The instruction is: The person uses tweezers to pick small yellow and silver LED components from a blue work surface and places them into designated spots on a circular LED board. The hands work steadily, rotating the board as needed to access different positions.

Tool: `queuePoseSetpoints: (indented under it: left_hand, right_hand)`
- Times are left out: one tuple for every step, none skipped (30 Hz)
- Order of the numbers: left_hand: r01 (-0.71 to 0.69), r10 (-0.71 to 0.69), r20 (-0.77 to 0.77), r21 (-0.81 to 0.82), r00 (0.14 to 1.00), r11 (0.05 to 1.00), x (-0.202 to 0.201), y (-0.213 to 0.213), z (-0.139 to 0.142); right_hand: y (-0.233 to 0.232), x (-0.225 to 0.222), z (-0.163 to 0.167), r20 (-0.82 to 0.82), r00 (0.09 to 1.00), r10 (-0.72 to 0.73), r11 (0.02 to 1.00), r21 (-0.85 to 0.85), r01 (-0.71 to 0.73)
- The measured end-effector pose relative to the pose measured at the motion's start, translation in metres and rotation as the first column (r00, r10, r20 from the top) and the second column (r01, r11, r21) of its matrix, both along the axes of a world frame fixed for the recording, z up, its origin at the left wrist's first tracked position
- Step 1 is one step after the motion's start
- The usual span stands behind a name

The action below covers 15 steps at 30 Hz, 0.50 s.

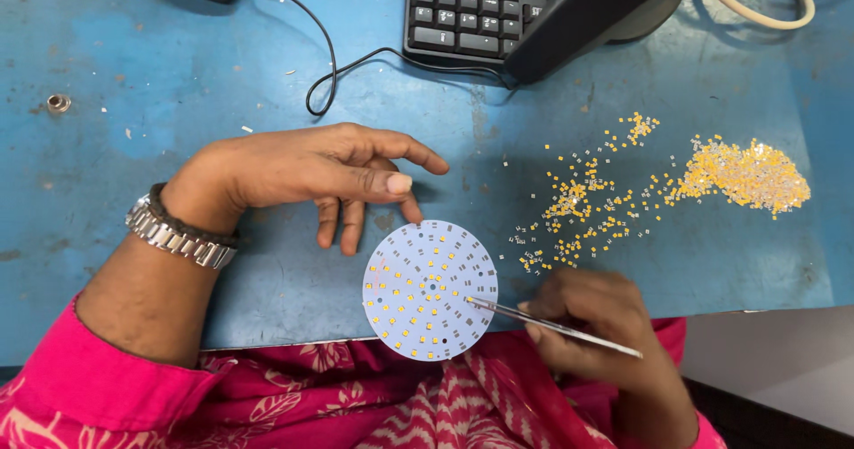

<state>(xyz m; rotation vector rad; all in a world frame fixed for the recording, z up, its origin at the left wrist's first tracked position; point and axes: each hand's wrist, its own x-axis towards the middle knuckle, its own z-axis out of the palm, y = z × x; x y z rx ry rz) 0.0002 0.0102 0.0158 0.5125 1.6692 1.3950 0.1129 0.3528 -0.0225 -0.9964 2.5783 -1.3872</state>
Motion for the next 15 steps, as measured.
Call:
queuePoseSetpoints:
  left_hand:
    - [0.003,-0.003,-0.003,0.0,1.0,1.0,0.0,0.0002,0.0]
    - [-0.001,0.001,-0.004,0.0,1.0,1.0,-0.0001,0.0002,0.0]
    - [-0.005,0.005,-0.004,-0.001,1.0,1.0,-0.0001,0.0003,0.0001]
    - [-0.007,0.007,-0.004,-0.002,1.0,1.0,0.0003,0.0005,0.0]
    - [-0.009,0.009,-0.001,-0.003,1.0,1.0,0.001,0.0007,0.0]
    - [-0.01,0.01,0.0,-0.004,1.0,1.0,0.0012,0.0009,0.0004]
    - [-0.011,0.011,-0.001,-0.005,1.0,1.0,0.001,0.0012,0.0012]
    - [-0.01,0.01,-0.006,-0.007,1.0,1.0,0.0009,0.0014,0.0018]
    - [-0.01,0.01,-0.012,-0.008,1.0,1.0,0.0011,0.0014,0.0024]
    - [-0.01,0.01,-0.016,-0.01,1.0,1.0,0.0014,0.0012,0.0023]
    - [-0.013,0.013,-0.012,-0.011,1.0,1.0,0.0013,0.0008,0.0022]
    - [-0.015,0.015,-0.007,-0.012,1.0,1.0,0.0012,0.0006,0.0019]
    - [-0.016,0.016,-0.002,-0.013,1.0,1.0,0.0009,0.0007,0.0012]
    - [-0.014,0.014,0.002,-0.01,1.0,1.0,0.0008,0.0008,0.0004]
    - [-0.011,0.011,0.005,-0.008,1.0,1.0,0.0008,0.0006,-0.0003]
  right_hand:
    - [-0.0008,0.004,-0.0023,-0.042,0.999,-0.021,1.0,0.001,0.021]
    - [-0.0016,0.0071,-0.0047,-0.078,0.997,-0.027,1.0,-0.002,0.027]
    - [-0.0027,0.0098,-0.0071,-0.113,0.993,-0.034,0.999,-0.004,0.034]
    - [-0.0033,0.0117,-0.0088,-0.147,0.988,-0.043,0.999,-0.008,0.042]
    - [-0.0034,0.0128,-0.0096,-0.12,0.991,-0.055,0.998,-0.004,0.055]
    - [-0.0033,0.0131,-0.0098,-0.095,0.993,-0.068,0.998,-0.001,0.069]
    - [-0.0032,0.0129,-0.0095,-0.073,0.994,-0.082,0.997,0.003,0.082]
    - [-0.0032,0.0123,-0.0089,-0.08,0.994,-0.07,0.997,0.004,0.071]
    - [-0.0035,0.0115,-0.0079,-0.087,0.995,-0.058,0.998,0.005,0.058]
    - [-0.004,0.0109,-0.007,-0.092,0.995,-0.045,0.999,0.007,0.046]
    - [-0.0045,0.0101,-0.006,-0.094,0.995,-0.042,0.999,0.018,0.044]
    - [-0.0051,0.0097,-0.005,-0.095,0.995,-0.039,0.999,0.028,0.042]
    - [-0.0056,0.0094,-0.0043,-0.096,0.995,-0.038,0.998,0.038,0.042]
    - [-0.0062,0.0095,-0.004,-0.1,0.995,-0.032,0.998,0.043,0.036]
    - [-0.0064,0.0095,-0.004,-0.104,0.994,-0.027,0.998,0.047,0.032]
